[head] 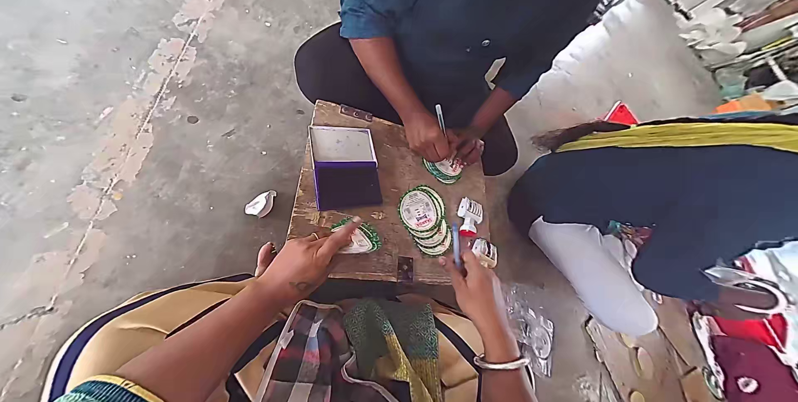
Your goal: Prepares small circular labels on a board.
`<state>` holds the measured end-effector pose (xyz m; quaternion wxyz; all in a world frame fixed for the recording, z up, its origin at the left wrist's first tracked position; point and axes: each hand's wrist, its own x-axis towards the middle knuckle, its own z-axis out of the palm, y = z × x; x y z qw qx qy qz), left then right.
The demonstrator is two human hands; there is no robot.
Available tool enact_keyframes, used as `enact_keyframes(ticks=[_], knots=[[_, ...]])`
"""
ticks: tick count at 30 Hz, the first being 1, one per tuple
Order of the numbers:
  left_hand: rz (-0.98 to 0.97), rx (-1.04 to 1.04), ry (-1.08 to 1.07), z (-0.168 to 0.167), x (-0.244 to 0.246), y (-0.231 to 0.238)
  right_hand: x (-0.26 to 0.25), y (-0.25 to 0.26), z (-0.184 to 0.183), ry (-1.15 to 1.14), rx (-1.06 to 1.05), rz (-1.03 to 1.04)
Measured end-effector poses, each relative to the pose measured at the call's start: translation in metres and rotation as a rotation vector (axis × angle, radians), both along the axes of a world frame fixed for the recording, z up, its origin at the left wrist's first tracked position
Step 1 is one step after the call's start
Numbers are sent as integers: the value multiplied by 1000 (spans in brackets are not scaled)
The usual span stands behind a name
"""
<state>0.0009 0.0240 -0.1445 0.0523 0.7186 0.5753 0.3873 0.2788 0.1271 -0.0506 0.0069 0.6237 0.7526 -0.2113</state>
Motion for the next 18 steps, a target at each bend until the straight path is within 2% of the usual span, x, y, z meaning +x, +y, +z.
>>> enact_keyframes(ticks=[3, 6, 8, 9, 10, 11, 12, 14, 15, 16, 18], knots=[[7, -13, -8, -2, -1, -1, -34, -7, -3, -64, -55, 108], [-18, 158, 19, -1, -7, -3, -79, -8, 2, -207, -209, 154], [-34, 298, 68, 4, -11, -10, -93, -9, 6, -262, -239, 159], [-49, 358, 89, 8, -14, -14, -91, -13, 5, -180, -175, 145], [-64, 403, 110, 12, -17, -18, -85, -19, 2, -1, -59, 129], [-73, 430, 128, 14, -17, -23, -79, -27, -4, 229, 47, 109], [-77, 444, 141, 16, -16, -27, -77, -35, -7, 460, 29, 80], [-80, 455, 163, 18, -9, -32, -82, -52, -1, 872, -323, -21], [-74, 447, 162, 19, -5, -34, -85, -60, 3, 1006, -469, -89], [-59, 422, 142, 20, 0, -35, -88, -65, 5, 1096, -529, -154], [20, 284, -3, 22, 7, -37, -89, -67, 9, 1155, -478, -227]])
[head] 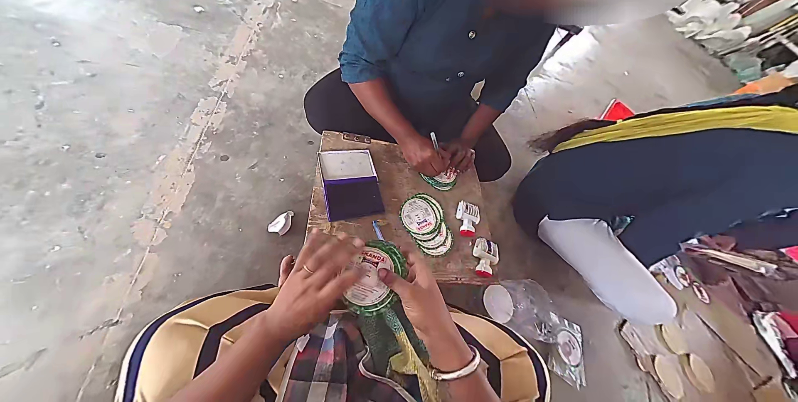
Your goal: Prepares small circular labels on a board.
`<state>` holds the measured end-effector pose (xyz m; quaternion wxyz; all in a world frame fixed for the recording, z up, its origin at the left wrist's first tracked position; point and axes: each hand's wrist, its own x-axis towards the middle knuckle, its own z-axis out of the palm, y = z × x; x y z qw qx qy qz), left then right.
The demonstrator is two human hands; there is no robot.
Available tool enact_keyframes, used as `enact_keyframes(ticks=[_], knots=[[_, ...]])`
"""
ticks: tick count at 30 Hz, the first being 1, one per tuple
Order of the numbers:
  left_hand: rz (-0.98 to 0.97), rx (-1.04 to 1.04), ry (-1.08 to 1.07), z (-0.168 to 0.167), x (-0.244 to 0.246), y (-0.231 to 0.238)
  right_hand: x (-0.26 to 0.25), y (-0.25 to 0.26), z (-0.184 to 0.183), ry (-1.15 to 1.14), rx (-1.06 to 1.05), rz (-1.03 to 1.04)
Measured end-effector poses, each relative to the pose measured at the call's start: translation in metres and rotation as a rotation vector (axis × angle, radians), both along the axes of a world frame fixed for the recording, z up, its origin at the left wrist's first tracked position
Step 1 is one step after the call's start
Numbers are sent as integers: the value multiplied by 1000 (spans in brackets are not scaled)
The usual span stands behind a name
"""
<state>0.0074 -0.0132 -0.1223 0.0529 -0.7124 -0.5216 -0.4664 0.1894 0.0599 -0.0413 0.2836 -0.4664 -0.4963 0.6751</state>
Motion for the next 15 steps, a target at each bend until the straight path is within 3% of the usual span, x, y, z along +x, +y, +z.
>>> enact_keyframes(ticks=[3, 5, 6, 10, 12, 15], knots=[[57, -298, -725, 9, 20, -14, 2, 0, 0, -105, 159, -54], [70, -570, -1312, 29, 36, -18, -5, -6, -4, -195, 268, 10], [48, -652, -1488, 40, 43, -19, -10, -11, -5, -236, 303, 71], [107, -642, -1706, 48, 50, -13, -20, -17, -4, -259, 327, 191], [165, -653, -1823, 44, 42, -12, -6, 0, -3, -371, 346, 54], [185, -636, -1902, 39, 33, -14, 34, 42, -6, -823, 301, -222]])
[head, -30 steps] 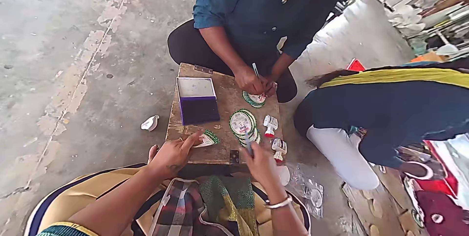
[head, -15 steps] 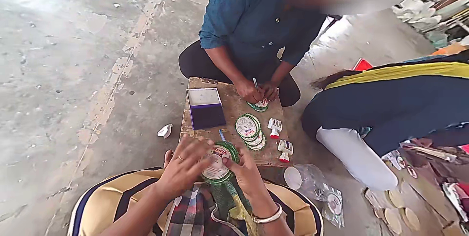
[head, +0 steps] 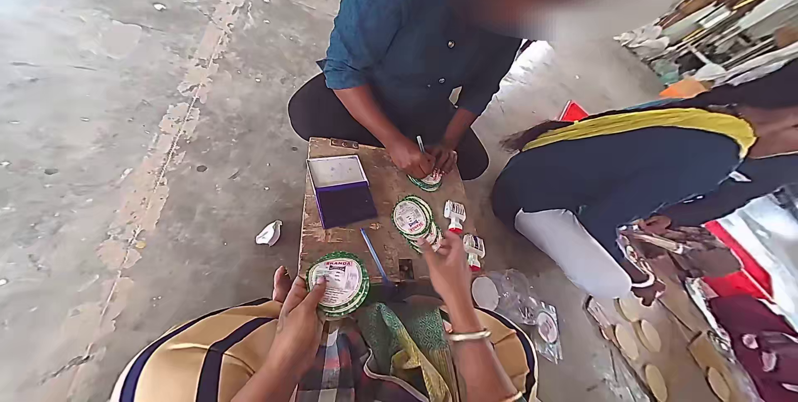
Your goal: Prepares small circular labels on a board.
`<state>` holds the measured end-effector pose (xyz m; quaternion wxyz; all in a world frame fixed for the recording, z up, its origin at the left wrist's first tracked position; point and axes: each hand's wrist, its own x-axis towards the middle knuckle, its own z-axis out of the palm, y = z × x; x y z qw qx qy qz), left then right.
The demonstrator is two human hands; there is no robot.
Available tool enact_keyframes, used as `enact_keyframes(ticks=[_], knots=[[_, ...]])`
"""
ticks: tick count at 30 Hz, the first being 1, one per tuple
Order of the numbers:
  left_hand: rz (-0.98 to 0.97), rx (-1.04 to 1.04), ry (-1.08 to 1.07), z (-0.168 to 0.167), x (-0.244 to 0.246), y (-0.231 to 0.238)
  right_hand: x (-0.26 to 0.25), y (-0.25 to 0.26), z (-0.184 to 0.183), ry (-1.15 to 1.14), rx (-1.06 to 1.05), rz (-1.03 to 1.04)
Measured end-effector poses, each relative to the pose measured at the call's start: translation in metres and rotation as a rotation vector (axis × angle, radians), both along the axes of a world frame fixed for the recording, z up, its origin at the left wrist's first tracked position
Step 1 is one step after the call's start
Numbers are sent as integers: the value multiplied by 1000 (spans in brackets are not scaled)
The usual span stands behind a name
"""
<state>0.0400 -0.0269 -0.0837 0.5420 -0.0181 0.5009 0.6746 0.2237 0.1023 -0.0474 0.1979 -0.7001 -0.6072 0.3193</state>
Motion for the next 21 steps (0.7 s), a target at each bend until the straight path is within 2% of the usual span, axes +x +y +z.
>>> enact_keyframes(ticks=[2, 4, 8, 12, 16, 21], knots=[[53, 43, 12, -5, -6, 1, 14, 25, -7, -238, -91, -142], [122, 72, 48, -10, -12, 2, 6, 41, -14, -397, -195, -183], [193, 50, 24, -6, -22, 5, -31, 61, -27, -457, -192, -235], [188, -4, -36, -2, -30, 3, -40, 79, -36, -277, -114, -206], [177, 28, -40, -8, -30, 5, -41, 78, -27, -147, -18, -171], [156, 42, -46, -11, -29, 3, -26, 49, -11, 238, 376, -171]])
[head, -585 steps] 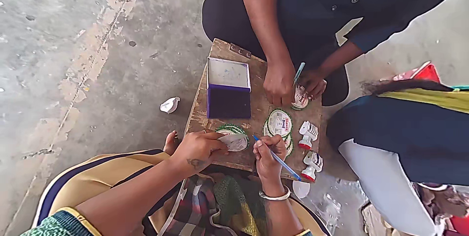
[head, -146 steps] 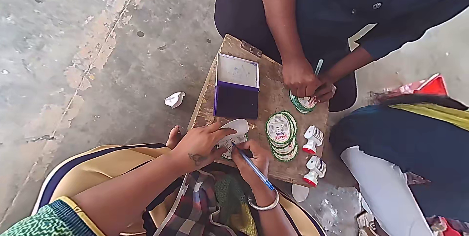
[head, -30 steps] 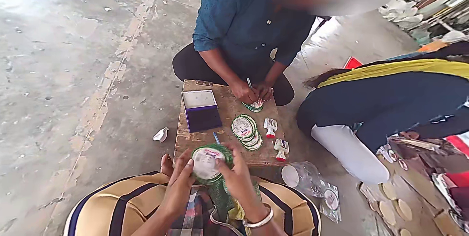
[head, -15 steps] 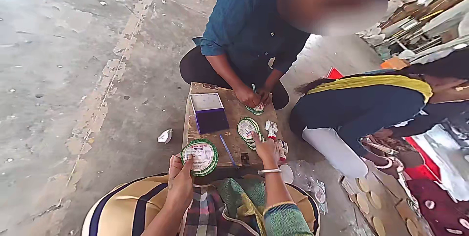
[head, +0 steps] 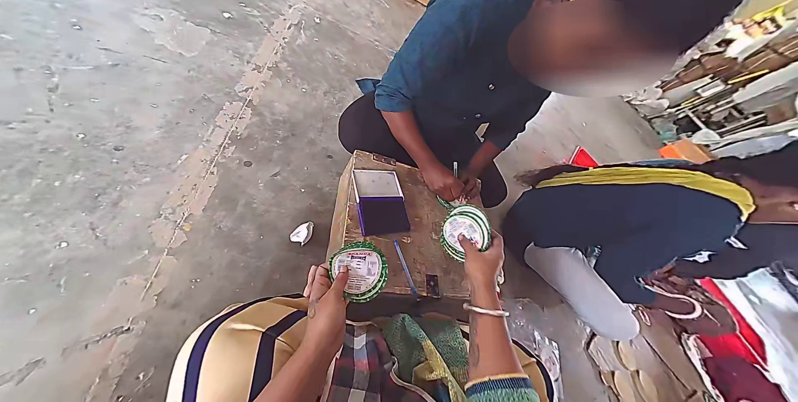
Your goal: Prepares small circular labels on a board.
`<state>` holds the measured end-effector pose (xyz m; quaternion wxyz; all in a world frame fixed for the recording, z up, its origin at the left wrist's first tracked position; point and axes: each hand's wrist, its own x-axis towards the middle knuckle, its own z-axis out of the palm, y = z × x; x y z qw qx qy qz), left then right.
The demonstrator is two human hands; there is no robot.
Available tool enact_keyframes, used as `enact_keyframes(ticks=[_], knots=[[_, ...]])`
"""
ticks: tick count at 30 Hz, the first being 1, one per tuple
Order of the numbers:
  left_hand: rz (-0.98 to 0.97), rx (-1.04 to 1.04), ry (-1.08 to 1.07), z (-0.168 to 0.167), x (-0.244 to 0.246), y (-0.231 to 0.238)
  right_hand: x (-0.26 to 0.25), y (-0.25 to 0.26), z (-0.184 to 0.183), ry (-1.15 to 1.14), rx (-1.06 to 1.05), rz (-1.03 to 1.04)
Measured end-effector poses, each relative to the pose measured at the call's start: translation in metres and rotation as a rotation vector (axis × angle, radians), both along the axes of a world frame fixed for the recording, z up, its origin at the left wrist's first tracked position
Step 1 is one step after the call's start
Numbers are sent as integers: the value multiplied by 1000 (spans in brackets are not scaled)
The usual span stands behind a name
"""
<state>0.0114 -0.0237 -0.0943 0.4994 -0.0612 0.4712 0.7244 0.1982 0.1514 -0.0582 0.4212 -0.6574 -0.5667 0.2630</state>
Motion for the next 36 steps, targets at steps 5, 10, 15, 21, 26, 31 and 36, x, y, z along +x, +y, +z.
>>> enact_keyframes(ticks=[5, 10, 15, 21, 26, 31, 36], knots=[[2, -31, -14, -1, 7, 4, 15, -22, -34, 156, 143, 87], [-26, -66, 34, -4, 8, 2, 18, -27, -59, 193, 152, 134], [-36, -51, 44, -5, 9, 3, 20, -25, -37, 138, 124, 137], [-97, -26, 78, -2, 11, 4, 30, -22, -50, 114, -67, 104], [-151, -58, 93, -1, 10, 4, 17, -19, 11, 179, -350, 300], [-207, -61, 44, 9, 12, 4, -39, -35, 85, -292, -549, 1114], [-213, -43, -9, 14, 13, -1, -106, -42, 82, -763, -754, 1294]])
